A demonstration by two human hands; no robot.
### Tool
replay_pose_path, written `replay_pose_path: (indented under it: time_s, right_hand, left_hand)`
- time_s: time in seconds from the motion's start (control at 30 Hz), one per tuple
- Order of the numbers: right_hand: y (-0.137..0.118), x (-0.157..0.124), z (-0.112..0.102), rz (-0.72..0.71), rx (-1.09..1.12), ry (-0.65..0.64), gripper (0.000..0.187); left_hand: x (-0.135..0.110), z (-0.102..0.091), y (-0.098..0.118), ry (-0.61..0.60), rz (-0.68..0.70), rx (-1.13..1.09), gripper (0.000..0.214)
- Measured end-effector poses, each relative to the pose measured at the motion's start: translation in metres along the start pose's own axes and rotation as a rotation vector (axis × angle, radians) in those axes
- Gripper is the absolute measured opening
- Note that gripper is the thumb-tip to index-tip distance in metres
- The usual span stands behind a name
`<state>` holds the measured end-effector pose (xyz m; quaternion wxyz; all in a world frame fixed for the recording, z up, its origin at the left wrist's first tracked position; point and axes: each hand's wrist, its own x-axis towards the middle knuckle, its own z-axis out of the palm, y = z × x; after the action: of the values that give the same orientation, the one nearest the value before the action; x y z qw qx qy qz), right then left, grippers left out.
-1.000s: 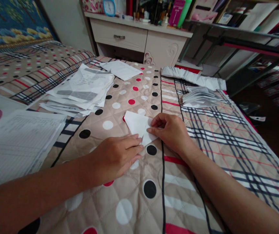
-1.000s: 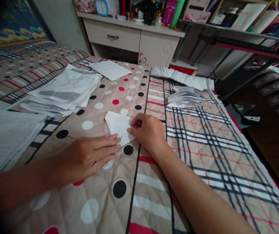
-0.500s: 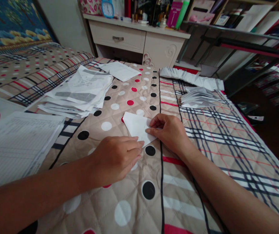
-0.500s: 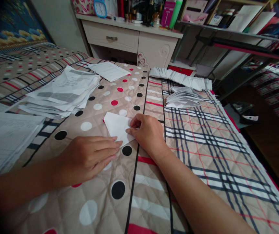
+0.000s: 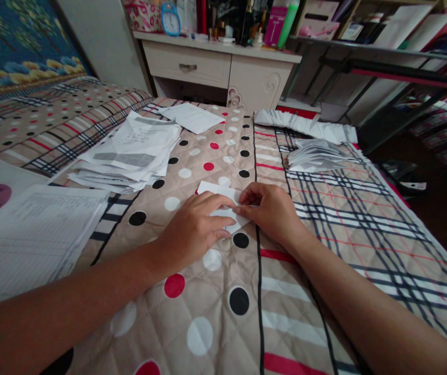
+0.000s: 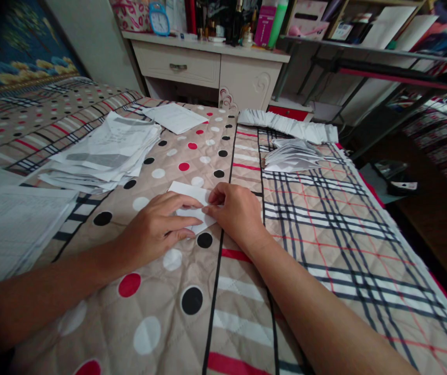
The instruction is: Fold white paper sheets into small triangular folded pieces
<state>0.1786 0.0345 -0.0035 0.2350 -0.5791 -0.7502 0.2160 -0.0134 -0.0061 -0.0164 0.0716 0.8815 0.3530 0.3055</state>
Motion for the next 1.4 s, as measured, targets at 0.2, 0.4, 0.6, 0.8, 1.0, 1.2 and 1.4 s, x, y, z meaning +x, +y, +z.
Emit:
replay_pose_path:
  time_s: [0.2,0.4,0.6,0.8,1.0,1.2,1.4]
  right_hand:
    - [-0.002,0.0,-0.002,0.001,-0.016,-0.007,0.014]
    - [-0.002,0.001,-0.004,0.017,0.007,-0.033,0.016]
    - [-0.001,-0.001,-0.002,-0.012,0.037,-0.037,0.014]
    - [0.009,-0.002,-0.002,-0.056,0.071,0.01,0.009]
    - [0.013,-0.004,-0.008,-0.056,-0.025,-0.007,0.041]
    - [0.013,-0.004,-0.013,-0.021,-0.12,-0.049,0.045]
    - [0.017,0.0,-0.026,0.059,-0.163,-0.111,0.035]
  left_hand:
    - [-0.003,0.002,0.0,-0.003,0.039,-0.036,0.019]
    - [-0.004,0.004,0.0,0.019,0.028,-0.015,0.018]
    - [-0.004,0.003,0.001,-0.008,0.053,-0.003,0.019]
    - [-0.004,0.002,-0.001,-0.02,0.063,0.021,0.02]
    - [-0.004,0.002,-0.004,-0.019,0.085,-0.014,0.02]
    - [-0.002,0.001,-0.003,-0.013,0.088,-0.025,0.021]
    - [-0.002,0.001,-0.005,-0.005,0.107,-0.035,0.02]
